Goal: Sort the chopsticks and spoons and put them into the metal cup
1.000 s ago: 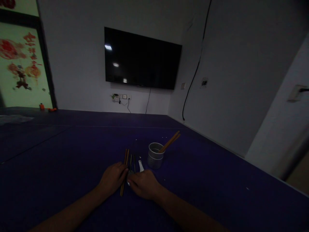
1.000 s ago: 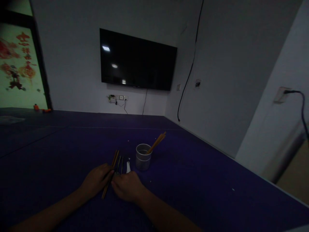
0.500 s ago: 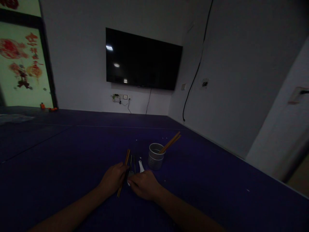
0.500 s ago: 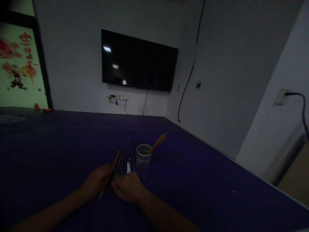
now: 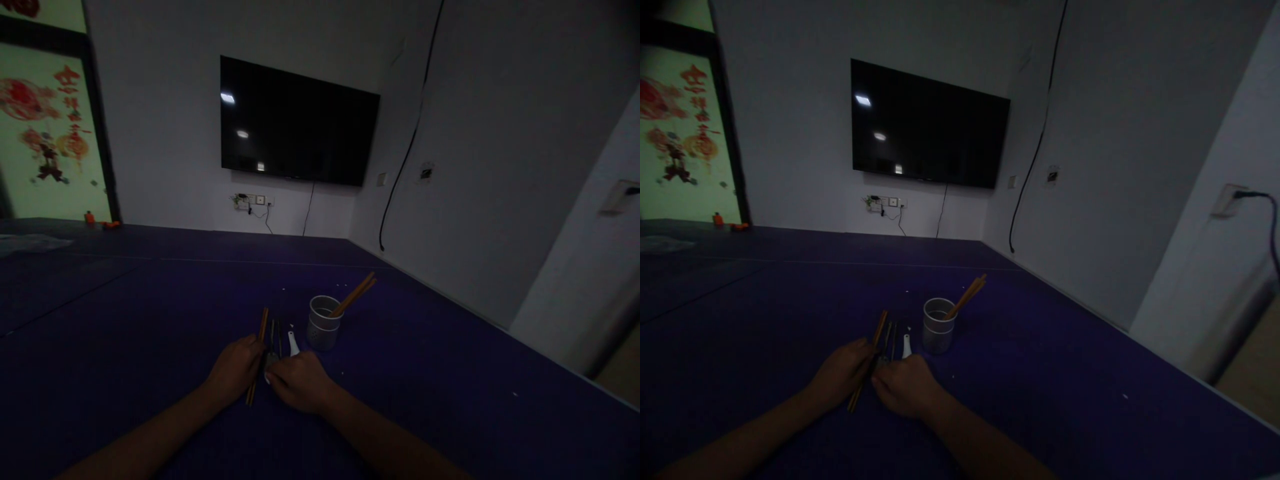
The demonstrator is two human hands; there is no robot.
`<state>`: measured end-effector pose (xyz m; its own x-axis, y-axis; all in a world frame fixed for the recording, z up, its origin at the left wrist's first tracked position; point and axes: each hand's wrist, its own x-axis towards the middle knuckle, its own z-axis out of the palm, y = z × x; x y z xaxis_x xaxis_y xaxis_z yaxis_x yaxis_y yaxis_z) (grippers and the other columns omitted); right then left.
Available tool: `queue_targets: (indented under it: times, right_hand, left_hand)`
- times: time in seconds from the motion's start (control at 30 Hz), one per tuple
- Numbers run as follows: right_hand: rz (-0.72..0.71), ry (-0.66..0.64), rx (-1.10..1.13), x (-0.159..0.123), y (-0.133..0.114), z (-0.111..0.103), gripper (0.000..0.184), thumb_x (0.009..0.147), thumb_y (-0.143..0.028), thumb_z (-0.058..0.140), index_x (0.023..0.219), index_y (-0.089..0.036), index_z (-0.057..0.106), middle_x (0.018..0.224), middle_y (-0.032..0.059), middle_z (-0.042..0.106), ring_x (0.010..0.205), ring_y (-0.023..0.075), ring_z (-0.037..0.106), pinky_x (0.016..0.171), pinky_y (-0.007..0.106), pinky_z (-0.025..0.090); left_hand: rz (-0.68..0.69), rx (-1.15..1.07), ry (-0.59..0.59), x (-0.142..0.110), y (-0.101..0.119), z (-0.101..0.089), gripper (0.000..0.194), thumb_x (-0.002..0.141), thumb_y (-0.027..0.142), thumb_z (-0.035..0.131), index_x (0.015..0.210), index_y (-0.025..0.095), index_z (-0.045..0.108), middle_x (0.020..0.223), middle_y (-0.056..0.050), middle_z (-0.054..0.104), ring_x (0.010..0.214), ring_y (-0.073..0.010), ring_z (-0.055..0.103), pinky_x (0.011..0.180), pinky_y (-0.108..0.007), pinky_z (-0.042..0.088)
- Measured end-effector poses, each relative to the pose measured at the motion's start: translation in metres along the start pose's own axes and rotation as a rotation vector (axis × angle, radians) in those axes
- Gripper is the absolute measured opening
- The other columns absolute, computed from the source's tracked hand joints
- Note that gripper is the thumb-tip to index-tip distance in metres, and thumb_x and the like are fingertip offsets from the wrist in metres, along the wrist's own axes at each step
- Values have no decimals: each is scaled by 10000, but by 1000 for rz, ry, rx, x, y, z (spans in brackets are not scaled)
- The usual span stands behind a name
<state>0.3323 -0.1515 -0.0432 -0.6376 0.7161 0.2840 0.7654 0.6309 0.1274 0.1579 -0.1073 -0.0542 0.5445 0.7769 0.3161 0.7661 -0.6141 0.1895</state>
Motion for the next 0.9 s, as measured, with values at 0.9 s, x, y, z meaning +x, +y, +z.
queue_targets:
  times: [0.9]
  right_hand:
    - [-15,-46,45,0,2,-1,276,940,-301,377,906,-172,618,883,42,717,745,175,676,606,236,436]
  left_hand:
    - [-31,-22,16,-1,2,-3,252,896,196,355,839,189,601,831,-47,622,810,-176,593,712,-275,419]
